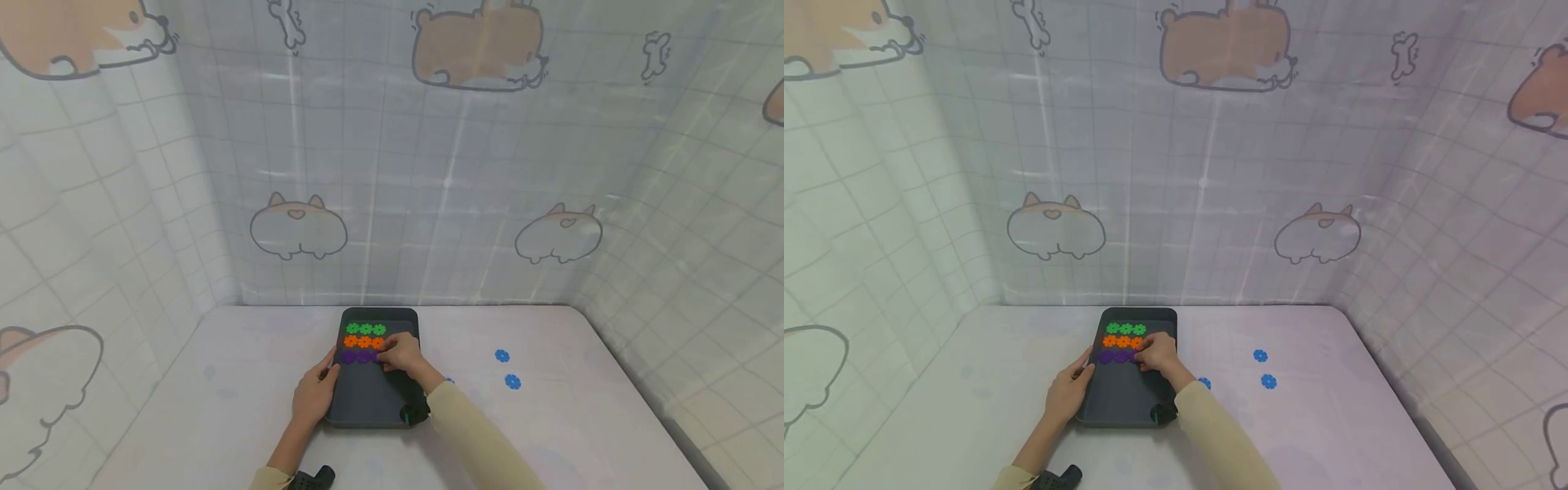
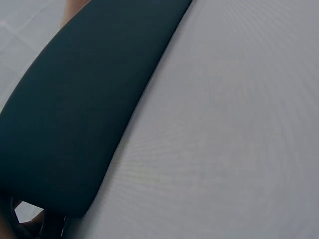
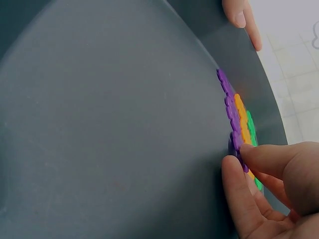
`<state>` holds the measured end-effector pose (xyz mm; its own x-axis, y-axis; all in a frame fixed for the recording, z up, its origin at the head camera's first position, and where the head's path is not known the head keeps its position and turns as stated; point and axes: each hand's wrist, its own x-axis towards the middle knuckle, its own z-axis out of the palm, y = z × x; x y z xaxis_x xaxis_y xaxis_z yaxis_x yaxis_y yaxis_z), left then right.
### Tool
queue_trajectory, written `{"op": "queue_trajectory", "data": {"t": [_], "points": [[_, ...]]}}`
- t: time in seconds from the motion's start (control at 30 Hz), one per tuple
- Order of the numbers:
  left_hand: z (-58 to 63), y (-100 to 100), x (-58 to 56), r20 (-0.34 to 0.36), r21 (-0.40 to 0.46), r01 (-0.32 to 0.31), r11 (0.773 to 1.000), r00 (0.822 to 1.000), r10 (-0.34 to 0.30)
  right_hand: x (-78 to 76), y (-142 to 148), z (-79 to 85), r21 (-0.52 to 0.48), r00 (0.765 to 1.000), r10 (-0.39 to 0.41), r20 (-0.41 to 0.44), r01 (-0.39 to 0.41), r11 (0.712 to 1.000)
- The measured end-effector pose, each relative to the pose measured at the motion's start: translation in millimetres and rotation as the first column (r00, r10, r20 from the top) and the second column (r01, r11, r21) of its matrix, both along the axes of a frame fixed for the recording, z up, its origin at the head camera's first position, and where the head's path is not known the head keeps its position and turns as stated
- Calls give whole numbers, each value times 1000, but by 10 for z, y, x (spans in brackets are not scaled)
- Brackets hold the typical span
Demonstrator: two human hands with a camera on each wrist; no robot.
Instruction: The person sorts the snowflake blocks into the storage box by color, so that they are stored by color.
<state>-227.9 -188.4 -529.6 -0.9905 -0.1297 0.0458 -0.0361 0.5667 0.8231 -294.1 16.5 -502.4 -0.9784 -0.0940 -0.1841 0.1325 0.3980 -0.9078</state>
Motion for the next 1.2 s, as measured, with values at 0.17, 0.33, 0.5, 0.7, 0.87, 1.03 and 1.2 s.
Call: {"op": "queue_trajectory", "data": {"t": [0.17, 0.33, 0.5, 0.7, 0.87, 1.03, 1.2], "points": [[1, -5, -13, 0, 5, 2, 1000, 1000, -2, -13, -1, 8, -6, 1000, 6, 12, -6, 1000], [-3, -1, -17, 2, 5, 1, 1000, 1000, -1, -13, 6, 5, -1, 1000, 12, 0, -12, 1000], [1, -2, -26, -2, -4, 0, 1000, 1000, 0, -17, 4, 4, 2, 1000, 11, -5, -11, 1000], [1, -7, -25, -2, 4, 3, 1000, 1000, -3, -20, -3, -3, 2, 1000, 13, -2, -13, 1000], [-5, -9, -23, 4, -1, 2, 1000, 1000, -2, -19, -6, -15, 8, 1000, 13, 1, -13, 1000], [5, -16, -25, 11, 5, 1, 1000, 1000, -1, -12, -5, 10, 17, 1000, 19, 4, -19, 1000], [24, -14, -17, 14, 3, 2, 1000, 1000, -2, -10, -1, 46, 0, 999, 14, 34, -14, 1000]]}}
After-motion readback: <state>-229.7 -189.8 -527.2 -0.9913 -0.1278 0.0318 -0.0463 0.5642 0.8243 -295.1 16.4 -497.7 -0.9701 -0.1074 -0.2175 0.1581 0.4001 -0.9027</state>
